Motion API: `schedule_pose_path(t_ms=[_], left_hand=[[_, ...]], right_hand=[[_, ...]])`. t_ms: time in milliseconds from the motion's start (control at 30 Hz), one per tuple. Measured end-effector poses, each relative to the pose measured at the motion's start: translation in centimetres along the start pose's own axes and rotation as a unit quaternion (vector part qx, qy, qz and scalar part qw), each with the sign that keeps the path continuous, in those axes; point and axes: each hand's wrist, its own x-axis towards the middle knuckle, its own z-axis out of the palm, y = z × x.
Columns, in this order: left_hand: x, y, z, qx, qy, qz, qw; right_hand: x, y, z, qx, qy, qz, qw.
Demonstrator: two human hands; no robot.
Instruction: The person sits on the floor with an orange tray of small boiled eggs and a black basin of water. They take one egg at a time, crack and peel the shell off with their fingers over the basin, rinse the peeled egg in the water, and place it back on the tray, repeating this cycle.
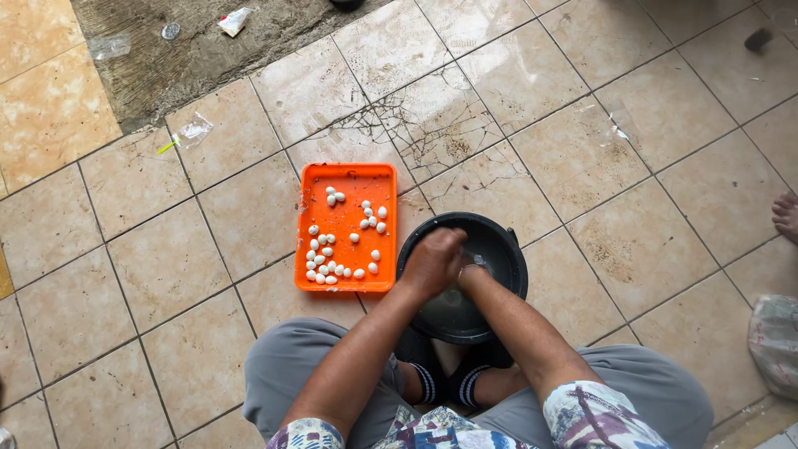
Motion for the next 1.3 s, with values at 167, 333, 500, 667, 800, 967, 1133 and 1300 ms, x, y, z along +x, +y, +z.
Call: schedule_pose_path(t_ms=[167,333,500,667,800,967,1133,1300], left_hand=[[-1.2,-1.6,4.0,0.225,-0.259,-0.066,0.937],[-1.9,0.0,4.6,0.165,-0.254,-0.119,0.946],[-3.5,2.5,3.5,0.084,-0.181,0.086,0.976],[-3.7,1.6,2.7,0.041,-0.134,-0.088,0.986],[-4.0,0.9,2.4,0.230,-0.193,-0.084,0.950],[-3.1,1.1,4.7,0.313,-0.363,-0.119,0.869],[-2.4,1.6,5.5,0.261,-0.391,-0.165,0.867],[-1.9,2.0,3.6,0.180,-0.339,-0.165,0.909]], right_hand=[[-1.6,0.9,1.1,-0.013,-0.046,-0.036,0.998],[-3.4,1.6,0.7,-0.017,-0.039,-0.053,0.998],[-4.8,1.1,-0.8,-0.023,0.008,-0.052,0.998],[-6.1,2.0,-1.3,-0.025,0.061,-0.034,0.997],[-7.6,3.9,-1.0,0.020,0.131,-0.029,0.991],[-10.9,6.1,1.0,0.409,0.142,-0.088,0.897],[-12.4,6.6,2.7,0.540,0.156,-0.019,0.827],[-11.0,6.0,3.0,0.297,0.268,-0.075,0.913]])
